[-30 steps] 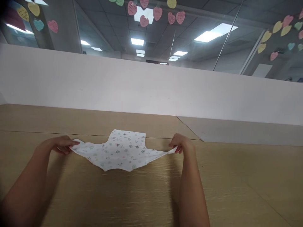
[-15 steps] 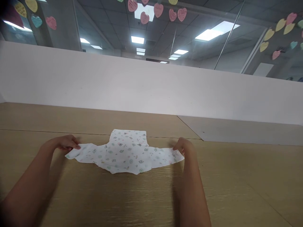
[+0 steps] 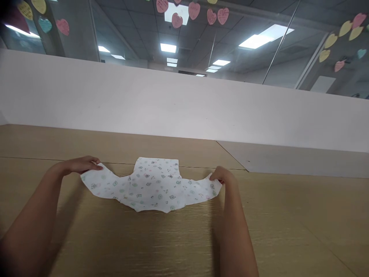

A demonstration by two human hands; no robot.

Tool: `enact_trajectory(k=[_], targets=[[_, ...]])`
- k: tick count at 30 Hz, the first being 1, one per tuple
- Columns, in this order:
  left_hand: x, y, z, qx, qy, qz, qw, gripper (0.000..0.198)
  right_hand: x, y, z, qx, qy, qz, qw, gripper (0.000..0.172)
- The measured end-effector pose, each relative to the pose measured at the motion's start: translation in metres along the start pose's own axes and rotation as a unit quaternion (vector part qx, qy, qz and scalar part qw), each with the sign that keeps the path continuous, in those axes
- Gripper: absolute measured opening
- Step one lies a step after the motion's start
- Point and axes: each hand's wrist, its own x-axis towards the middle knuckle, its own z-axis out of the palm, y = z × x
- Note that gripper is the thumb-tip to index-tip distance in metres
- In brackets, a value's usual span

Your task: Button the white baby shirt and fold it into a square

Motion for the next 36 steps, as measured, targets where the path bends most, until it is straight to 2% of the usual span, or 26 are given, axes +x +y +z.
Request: enact_trajectory(k=[2, 4, 7, 10, 13, 15, 17, 19, 21, 25, 27, 31, 36], targets=[[-0.007, 0.009, -0.004, 0.012, 0.014, 0.003, 1.000, 0.045, -0.013, -0.016, -0.009, 0.045, -0.014, -0.030, 0.998, 0.015], [-0.013, 0.015, -0.007, 0.021, 0.025, -0.004, 0.999, 0.048, -0.028, -0.038, -0.015, 0.078, 0.012, -0.089, 0.993, 0.024], [-0.015, 0.017, -0.008, 0.027, 0.039, -0.023, 0.999, 0.051, -0.049, -0.076, -0.009, 0.117, 0.041, -0.192, 0.974, 0.031], [-0.012, 0.015, -0.008, 0.025, 0.046, -0.028, 0.998, 0.053, -0.062, -0.112, 0.017, 0.160, -0.004, -0.256, 0.953, 0.030], [-0.007, 0.013, -0.009, 0.036, 0.057, -0.026, 0.997, 0.055, -0.064, -0.137, 0.058, 0.220, -0.092, -0.292, 0.926, 0.033], [-0.006, 0.014, -0.009, 0.045, 0.063, -0.025, 0.997, 0.055, -0.063, -0.147, 0.086, 0.237, -0.140, -0.302, 0.913, 0.035], [-0.006, 0.018, -0.009, 0.056, 0.062, -0.029, 0.996, 0.055, -0.062, -0.152, 0.108, 0.246, -0.161, -0.299, 0.908, 0.035], [-0.008, 0.024, -0.008, 0.069, 0.066, -0.028, 0.995, 0.054, -0.063, -0.155, 0.121, 0.255, -0.164, -0.290, 0.908, 0.038], [-0.011, 0.030, -0.007, 0.079, 0.078, -0.016, 0.994, 0.054, -0.066, -0.156, 0.126, 0.270, -0.179, -0.285, 0.902, 0.044], [-0.020, 0.046, -0.005, 0.078, 0.095, 0.020, 0.992, 0.052, -0.077, -0.158, 0.113, 0.323, -0.264, -0.301, 0.857, 0.046], [-0.023, 0.057, -0.001, 0.075, 0.106, 0.052, 0.990, 0.053, -0.083, -0.159, 0.099, 0.354, -0.272, -0.303, 0.842, 0.042], [-0.024, 0.091, 0.018, 0.059, 0.123, 0.141, 0.981, 0.052, -0.089, -0.157, 0.069, 0.406, -0.212, -0.288, 0.841, 0.028], [-0.016, 0.137, 0.071, 0.003, 0.051, 0.256, 0.965, 0.047, -0.091, -0.148, 0.041, 0.445, -0.134, -0.285, 0.838, 0.029]])
